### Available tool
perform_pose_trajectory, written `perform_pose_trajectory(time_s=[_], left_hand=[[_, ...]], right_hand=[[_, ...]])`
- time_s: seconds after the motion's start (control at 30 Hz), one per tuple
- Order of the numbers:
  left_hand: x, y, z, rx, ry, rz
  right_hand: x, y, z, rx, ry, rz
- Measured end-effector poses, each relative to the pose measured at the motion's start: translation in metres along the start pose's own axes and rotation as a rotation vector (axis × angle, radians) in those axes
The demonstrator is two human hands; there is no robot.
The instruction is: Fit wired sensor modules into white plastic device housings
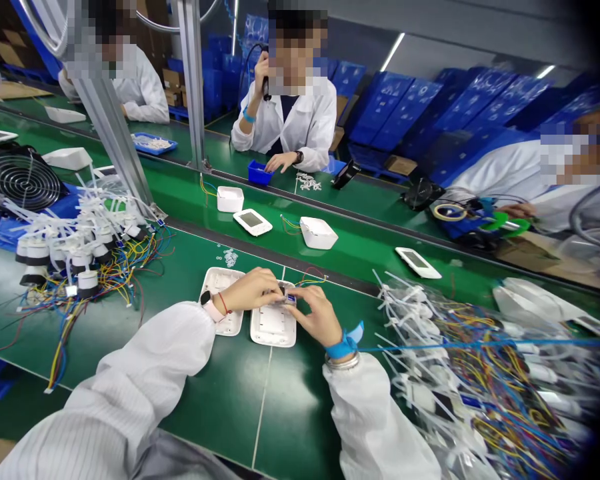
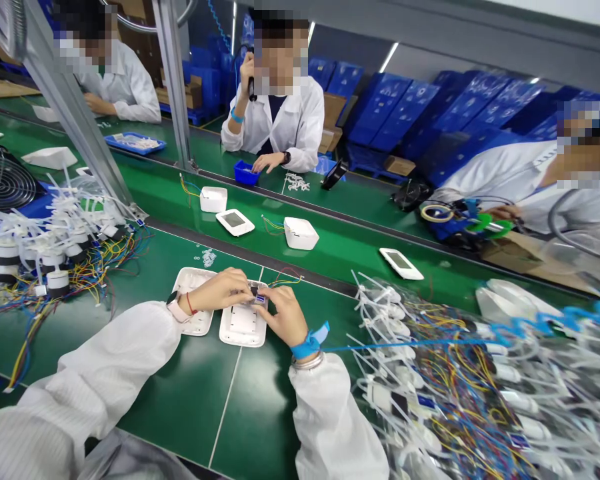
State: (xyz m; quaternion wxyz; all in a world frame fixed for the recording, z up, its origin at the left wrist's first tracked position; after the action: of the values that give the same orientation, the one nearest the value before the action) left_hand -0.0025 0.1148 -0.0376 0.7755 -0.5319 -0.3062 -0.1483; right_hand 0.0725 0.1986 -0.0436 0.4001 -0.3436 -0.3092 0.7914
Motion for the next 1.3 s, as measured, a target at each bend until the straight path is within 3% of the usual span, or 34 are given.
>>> perform_pose_trajectory(time_s=[0.17,0.37,0.63,0.87,1.17,1.3], left_hand=[[-0.002,0.003,0.000,0.018,0.003,0.097],[-0.008,-0.005,-0.006,0.084,-0.024,0.261],[-0.020,-0.008,-0.014,0.080,-0.123,0.274],[-0.017,-0.006,-0.016,0.107,-0.100,0.304],[-0.019,-0.003,-0.017,0.107,-0.095,0.277],[-0.020,-0.003,-0.017,0.110,-0.104,0.275]], right_hand=[[-0.009,-0.005,0.006,-0.107,-0.046,-0.335],[-0.019,0.006,0.013,-0.367,0.007,-0.527],[-0.017,0.020,0.014,-0.508,0.100,-0.445],[-0.029,0.028,0.007,-0.504,0.071,-0.584],[-0.021,0.033,0.015,-0.627,0.144,-0.442],[-0.022,0.031,0.016,-0.625,0.162,-0.458]])
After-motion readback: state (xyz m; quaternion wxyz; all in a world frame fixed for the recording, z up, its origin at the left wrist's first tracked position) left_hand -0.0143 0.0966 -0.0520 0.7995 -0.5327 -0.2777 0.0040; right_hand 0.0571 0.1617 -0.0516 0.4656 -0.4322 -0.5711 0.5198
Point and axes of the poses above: each hand's wrist, its own z-axis towards the middle knuckle, its own y-axis out of the palm, x = y × z, the point moved 8 cm from there along z, towards the middle knuckle, and after that the axes turned 12 degrees about -y, right-handed, at the moved point
